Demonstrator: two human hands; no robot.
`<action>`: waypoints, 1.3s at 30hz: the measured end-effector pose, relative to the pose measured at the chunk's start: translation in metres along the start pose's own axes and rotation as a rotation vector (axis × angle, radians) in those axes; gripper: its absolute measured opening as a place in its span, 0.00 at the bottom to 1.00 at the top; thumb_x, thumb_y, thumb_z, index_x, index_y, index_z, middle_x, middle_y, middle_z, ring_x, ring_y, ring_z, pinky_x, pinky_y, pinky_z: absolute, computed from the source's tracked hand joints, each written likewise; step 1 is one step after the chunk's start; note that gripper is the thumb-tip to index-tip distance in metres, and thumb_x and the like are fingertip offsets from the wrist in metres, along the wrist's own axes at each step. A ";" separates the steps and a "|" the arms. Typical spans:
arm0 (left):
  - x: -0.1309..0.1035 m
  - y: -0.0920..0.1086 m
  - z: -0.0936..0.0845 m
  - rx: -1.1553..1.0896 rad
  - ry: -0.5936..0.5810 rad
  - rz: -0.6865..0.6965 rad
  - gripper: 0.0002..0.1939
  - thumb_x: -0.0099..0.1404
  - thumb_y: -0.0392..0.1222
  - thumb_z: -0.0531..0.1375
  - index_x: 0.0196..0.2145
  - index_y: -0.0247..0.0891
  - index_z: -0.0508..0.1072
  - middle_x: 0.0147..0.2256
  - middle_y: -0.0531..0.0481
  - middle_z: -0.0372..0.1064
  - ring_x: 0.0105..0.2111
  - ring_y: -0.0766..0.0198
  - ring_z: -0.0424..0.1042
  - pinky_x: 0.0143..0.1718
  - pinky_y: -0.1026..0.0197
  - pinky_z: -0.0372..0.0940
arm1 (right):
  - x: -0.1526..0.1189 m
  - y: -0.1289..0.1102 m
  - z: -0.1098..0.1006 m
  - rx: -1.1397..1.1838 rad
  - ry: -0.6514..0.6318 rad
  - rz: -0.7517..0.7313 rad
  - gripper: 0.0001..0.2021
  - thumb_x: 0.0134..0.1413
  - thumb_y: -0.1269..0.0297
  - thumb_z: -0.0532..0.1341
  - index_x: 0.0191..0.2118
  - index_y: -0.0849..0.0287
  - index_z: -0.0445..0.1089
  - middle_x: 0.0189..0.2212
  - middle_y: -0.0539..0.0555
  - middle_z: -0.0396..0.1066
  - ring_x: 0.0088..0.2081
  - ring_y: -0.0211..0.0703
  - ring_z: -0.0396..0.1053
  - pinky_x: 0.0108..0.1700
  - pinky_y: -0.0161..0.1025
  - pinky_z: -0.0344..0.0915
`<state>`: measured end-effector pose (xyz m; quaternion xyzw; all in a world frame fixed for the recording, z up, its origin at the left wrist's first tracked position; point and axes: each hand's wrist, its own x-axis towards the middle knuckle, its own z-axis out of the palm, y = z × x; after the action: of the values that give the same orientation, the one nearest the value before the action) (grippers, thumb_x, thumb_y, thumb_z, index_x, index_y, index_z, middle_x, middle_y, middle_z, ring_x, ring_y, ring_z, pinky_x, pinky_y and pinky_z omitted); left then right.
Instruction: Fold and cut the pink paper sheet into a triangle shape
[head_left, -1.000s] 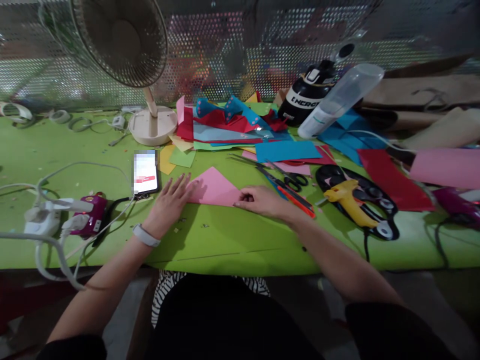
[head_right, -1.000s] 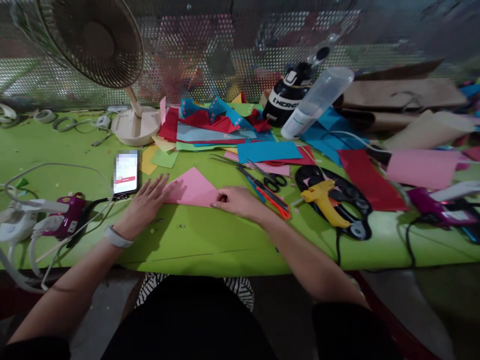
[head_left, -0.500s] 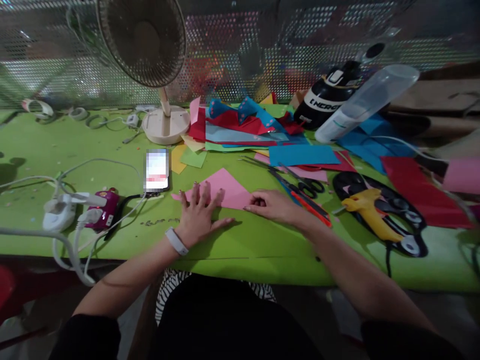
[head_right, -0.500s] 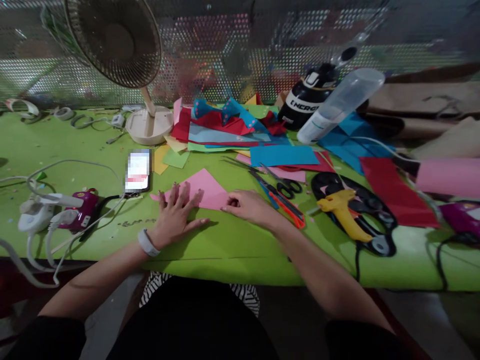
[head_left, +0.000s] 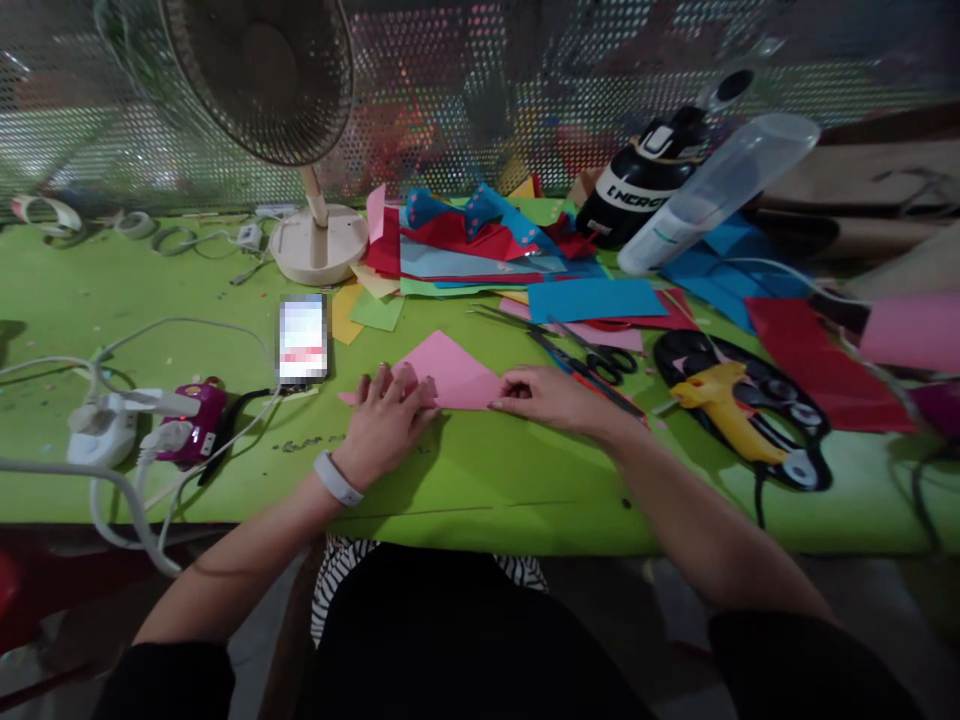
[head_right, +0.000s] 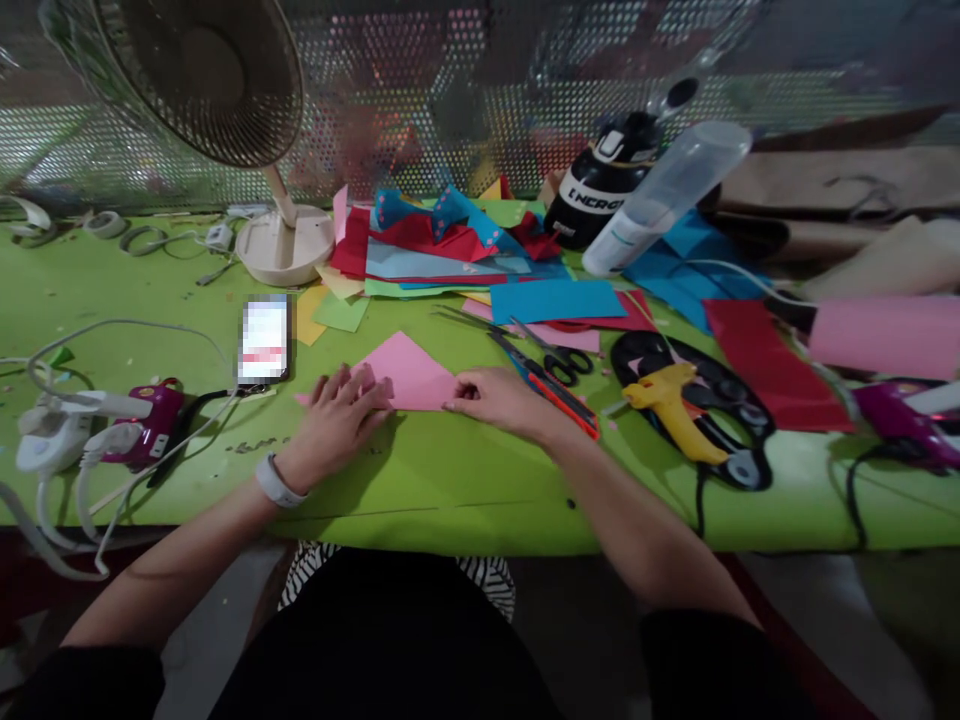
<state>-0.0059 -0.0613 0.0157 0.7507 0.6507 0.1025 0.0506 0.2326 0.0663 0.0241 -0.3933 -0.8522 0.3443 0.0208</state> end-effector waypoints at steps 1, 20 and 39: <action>0.002 0.000 -0.007 -0.016 -0.011 0.014 0.21 0.74 0.51 0.46 0.58 0.46 0.68 0.58 0.43 0.63 0.57 0.45 0.62 0.57 0.38 0.60 | 0.001 0.003 -0.005 -0.021 0.024 0.001 0.12 0.54 0.54 0.62 0.30 0.57 0.73 0.29 0.54 0.74 0.31 0.45 0.69 0.32 0.39 0.58; 0.028 0.003 -0.011 -0.339 -0.029 0.271 0.21 0.72 0.51 0.52 0.54 0.38 0.72 0.52 0.42 0.73 0.51 0.57 0.72 0.52 0.52 0.68 | 0.041 0.029 0.025 -0.036 0.555 -0.004 0.38 0.55 0.45 0.61 0.66 0.59 0.55 0.65 0.66 0.55 0.65 0.64 0.53 0.64 0.58 0.52; 0.035 0.003 0.007 -0.049 -0.226 0.411 0.28 0.76 0.48 0.38 0.69 0.36 0.50 0.69 0.45 0.43 0.70 0.58 0.39 0.70 0.46 0.39 | 0.049 0.027 0.016 -0.092 0.457 -0.121 0.12 0.59 0.57 0.60 0.44 0.56 0.75 0.59 0.60 0.65 0.64 0.55 0.56 0.63 0.55 0.52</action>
<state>0.0037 -0.0263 0.0122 0.8727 0.4716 0.0414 0.1194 0.2114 0.1032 -0.0163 -0.4097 -0.8622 0.2054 0.2158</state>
